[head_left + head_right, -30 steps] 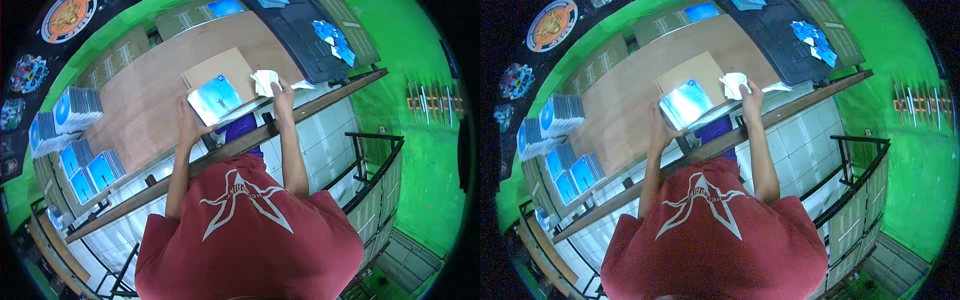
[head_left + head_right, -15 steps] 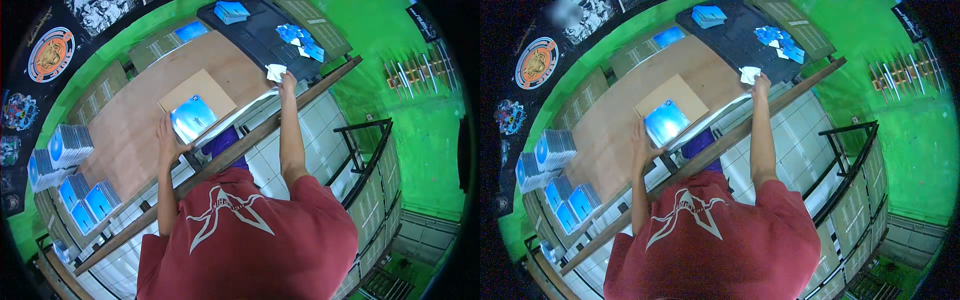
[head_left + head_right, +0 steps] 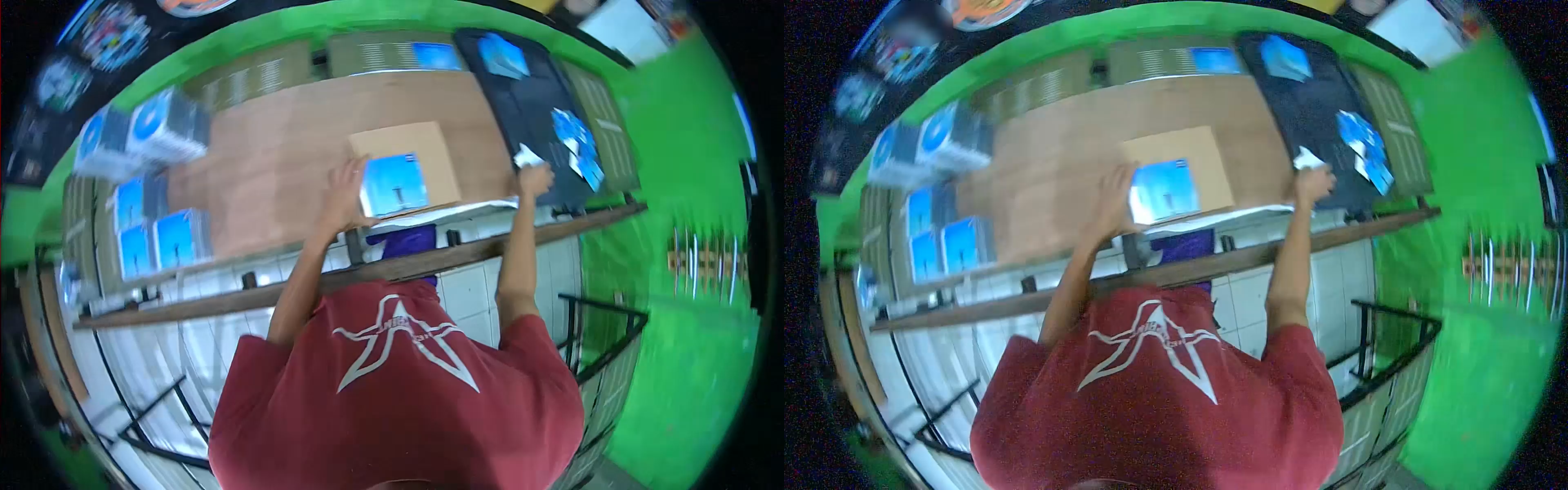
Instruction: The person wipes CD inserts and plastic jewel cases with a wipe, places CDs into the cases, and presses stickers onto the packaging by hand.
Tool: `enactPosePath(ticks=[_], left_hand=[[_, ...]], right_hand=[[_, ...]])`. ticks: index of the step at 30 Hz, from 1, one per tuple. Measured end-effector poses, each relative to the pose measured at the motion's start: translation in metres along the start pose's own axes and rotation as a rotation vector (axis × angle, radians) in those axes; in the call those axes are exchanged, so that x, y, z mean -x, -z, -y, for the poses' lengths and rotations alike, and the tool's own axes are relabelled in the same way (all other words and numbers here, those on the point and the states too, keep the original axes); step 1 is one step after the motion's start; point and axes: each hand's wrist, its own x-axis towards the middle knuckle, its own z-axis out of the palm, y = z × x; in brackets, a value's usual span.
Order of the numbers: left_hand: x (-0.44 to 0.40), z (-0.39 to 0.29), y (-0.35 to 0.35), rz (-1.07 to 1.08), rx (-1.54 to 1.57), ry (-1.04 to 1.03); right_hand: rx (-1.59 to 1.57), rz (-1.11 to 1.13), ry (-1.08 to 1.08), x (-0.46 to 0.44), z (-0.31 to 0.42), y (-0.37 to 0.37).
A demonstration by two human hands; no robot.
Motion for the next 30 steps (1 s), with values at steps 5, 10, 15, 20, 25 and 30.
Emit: enactPosePath(ticks=[5,10,15,20,25,30], left_hand=[[0.005,-0.019,0.013,-0.041,-0.088,-0.003],[0.02,-0.036,0.039,-0.124,-0.008,-0.048],[0.058,-0.048,0.073,-0.222,0.001,-0.012],[0.115,-0.068,0.113,-0.27,0.03,0.08],[0.171,-0.071,0.126,-0.274,-0.005,0.187],[0.212,-0.063,0.142,-0.192,-0.006,0.351]], right_hand=[[-0.269,0.017,0.189,0.032,0.041,0.03],[-0.867,0.711,0.858,0.134,0.151,0.15],[-0.483,0.998,1.471,0.186,0.21,0.221],[-0.537,1.127,1.743,0.218,0.237,0.234],[-0.572,1.185,1.884,0.267,0.243,0.234],[-0.546,1.216,1.844,0.313,0.252,0.243]])
